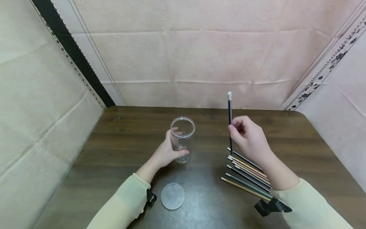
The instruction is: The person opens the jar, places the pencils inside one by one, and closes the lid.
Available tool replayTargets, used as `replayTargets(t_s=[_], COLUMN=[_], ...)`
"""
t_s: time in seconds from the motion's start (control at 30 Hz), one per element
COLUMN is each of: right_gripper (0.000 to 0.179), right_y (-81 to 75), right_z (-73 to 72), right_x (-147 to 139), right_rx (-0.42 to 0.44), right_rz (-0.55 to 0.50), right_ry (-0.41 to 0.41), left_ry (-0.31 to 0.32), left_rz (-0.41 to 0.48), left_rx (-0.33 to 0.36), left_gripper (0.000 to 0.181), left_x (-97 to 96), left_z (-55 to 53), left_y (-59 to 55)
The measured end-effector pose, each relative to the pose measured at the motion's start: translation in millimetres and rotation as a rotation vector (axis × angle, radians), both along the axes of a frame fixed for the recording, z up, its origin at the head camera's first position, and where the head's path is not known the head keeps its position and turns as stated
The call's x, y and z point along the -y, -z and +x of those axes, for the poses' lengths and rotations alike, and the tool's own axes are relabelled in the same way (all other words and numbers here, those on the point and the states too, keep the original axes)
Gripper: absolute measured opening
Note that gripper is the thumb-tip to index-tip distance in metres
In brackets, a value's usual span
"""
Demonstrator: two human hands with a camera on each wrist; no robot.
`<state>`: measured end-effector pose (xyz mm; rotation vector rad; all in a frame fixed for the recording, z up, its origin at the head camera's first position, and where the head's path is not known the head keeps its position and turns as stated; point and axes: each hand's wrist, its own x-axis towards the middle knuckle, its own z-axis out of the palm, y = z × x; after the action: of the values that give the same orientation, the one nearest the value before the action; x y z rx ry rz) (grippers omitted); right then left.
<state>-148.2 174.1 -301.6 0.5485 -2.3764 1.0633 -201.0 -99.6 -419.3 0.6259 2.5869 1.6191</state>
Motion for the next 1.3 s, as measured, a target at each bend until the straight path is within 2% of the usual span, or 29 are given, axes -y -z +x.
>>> replayTargets(t_s=[0.13,0.23,0.37,0.5,0.67,1.0,1.17,1.3], right_gripper=[0.003,0.006,0.011,0.01,0.005,0.011,0.01,0.011], right_y=[-14.7,-22.9,-27.5,-25.6,-16.8,10.3,24.8,33.5], right_z=[-10.7,-17.9,-25.7,-31.7,-35.8,-40.0,-40.7,-39.4], right_x=[13.6,23.0,33.2,41.8,51.7,64.5,69.2,70.5], right_rx=[0.043,0.063,0.074,0.094,0.148,0.212,0.216,0.234], right_rz=[-0.237,-0.391,-0.535,-0.627,-0.657,-0.602,-0.589,-0.538], right_ry=[0.004,-0.041,-0.091,-0.109,-0.12,-0.105,-0.064,-0.032], left_ry=[0.04,0.072,0.11,0.129,0.131,0.127,0.124,0.121], left_rz=[0.004,-0.002,-0.013,-0.021,-0.019,-0.011,-0.017,-0.03], left_rx=[0.004,0.007,0.018,0.034,0.04,0.064,0.073,0.074], left_gripper=[0.093,0.092,0.092,0.093,0.092,0.091,0.09,0.09], left_x=[-2.4,-4.6,-6.9,-8.2,-8.8,-9.7,-10.0,-9.7], left_z=[1.6,3.4,6.0,7.5,7.2,7.2,7.9,8.8], left_y=[0.0,-1.5,-4.0,-5.2,-4.5,-3.9,-5.1,-6.1])
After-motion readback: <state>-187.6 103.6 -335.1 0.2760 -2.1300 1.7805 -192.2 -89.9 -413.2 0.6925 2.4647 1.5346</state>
